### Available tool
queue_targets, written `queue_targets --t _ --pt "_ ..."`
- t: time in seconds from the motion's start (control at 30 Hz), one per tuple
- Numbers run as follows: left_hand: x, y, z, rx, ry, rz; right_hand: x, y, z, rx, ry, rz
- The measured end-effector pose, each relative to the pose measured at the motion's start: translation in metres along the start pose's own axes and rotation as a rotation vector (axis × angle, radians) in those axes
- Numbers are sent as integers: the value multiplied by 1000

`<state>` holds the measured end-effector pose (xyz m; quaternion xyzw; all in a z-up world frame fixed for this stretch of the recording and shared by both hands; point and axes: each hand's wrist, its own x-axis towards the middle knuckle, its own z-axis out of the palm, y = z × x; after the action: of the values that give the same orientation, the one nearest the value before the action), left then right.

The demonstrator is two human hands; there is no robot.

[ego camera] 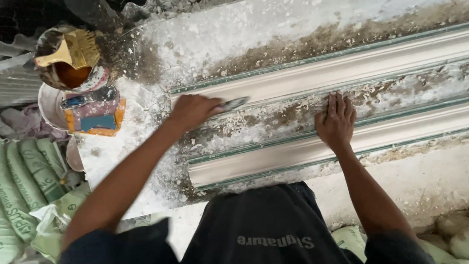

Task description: The person uses a small metal scraper to remove dried white residue from the surface of several long, white decorative moldings. They hold the moldings steady with one hand while scraping along their length with the other.

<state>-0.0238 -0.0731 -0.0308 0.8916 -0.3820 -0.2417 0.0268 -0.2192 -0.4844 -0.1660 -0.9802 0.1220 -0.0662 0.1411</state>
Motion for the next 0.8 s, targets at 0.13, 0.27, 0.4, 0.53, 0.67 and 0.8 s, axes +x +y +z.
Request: queue_targets --t 0.13,0.27,0.4,0.53,0.67,0.8 --pt "-64 -27 -28 152 -39 -14 1 -2 -1 3 -19 25" --pt "-94 -30 -16 317 -56 104 2 3 2 -14 -39 28" --pt "-98 -16 -6 451 27 229 0 3 3 -22 -55 35" --pt "-98 -15 2 445 40 244 1 3 2 -16 -62 29" --pt "-103 -24 10 468 70 229 1 0 0 -10 -50 25" --pt "-96 -16 20 499 67 260 1 0 -1 -24 -50 32"
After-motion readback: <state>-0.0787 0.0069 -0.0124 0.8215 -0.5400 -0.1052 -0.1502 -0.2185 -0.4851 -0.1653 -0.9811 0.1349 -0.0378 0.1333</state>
